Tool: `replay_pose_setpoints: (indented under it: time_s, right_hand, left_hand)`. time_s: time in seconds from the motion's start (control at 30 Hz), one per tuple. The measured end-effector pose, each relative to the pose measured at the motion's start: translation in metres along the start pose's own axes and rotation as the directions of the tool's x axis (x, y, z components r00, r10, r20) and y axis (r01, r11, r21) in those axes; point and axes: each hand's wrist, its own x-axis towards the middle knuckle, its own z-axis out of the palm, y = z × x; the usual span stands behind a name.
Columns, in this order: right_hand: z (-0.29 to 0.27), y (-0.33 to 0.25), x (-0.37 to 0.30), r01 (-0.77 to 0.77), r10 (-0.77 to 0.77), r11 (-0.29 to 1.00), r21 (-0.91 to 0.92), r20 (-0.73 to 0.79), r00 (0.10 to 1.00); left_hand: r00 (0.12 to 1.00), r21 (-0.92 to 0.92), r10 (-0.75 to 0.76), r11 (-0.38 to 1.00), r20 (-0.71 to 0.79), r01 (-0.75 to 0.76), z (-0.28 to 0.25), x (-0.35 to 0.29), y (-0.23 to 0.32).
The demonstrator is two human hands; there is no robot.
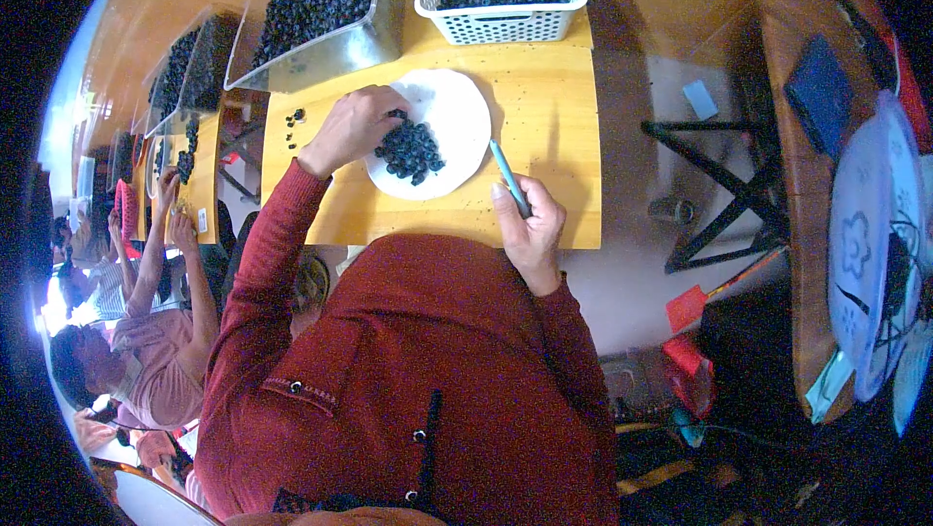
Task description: The person sorts small black spherical parts from a bin onto a plate and into containers using a small pick tool.
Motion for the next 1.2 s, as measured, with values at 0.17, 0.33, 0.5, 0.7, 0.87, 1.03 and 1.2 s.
replay_pose_setpoints:
  time_s: [0.17,0.33,0.5,0.7,0.87,1.03,1.2]
  right_hand:
    - [0.000,-0.003,0.000,0.004,-0.004,1.000,0.010,0.000,1.000]
    - [0.001,-0.001,0.000,0.008,-0.008,1.000,0.006,-0.005,1.000]
    - [0.001,0.000,0.000,0.015,-0.015,1.000,0.010,-0.002,1.000]
    - [0.001,0.000,0.000,0.025,-0.025,1.000,0.008,0.004,1.000]
    - [0.000,0.002,-0.001,0.013,-0.013,1.000,0.006,0.010,1.000]
    - [0.000,0.000,-0.001,0.011,-0.011,1.000,-0.003,0.015,1.000]
    - [0.001,-0.001,-0.001,0.012,-0.012,1.000,-0.008,0.012,1.000]
  left_hand:
    - [0.999,-0.010,0.000,1.000,0.033,0.000,-0.002,0.003,-0.001]
    - [0.999,-0.243,-0.026,0.970,-0.042,0.015,0.001,0.000,0.003]
    - [0.983,-0.611,-0.164,0.788,-0.088,0.077,0.010,-0.009,0.008]
    - [0.958,-0.848,-0.278,0.522,-0.067,0.093,0.021,-0.019,0.012]
    - [0.952,-0.938,-0.306,0.323,0.021,0.124,0.027,-0.022,0.025]
    - [0.926,-0.987,-0.374,0.123,0.048,0.101,0.035,-0.023,0.036]
    - [0.917,-0.997,-0.398,0.066,0.017,0.047,0.041,-0.027,0.039]
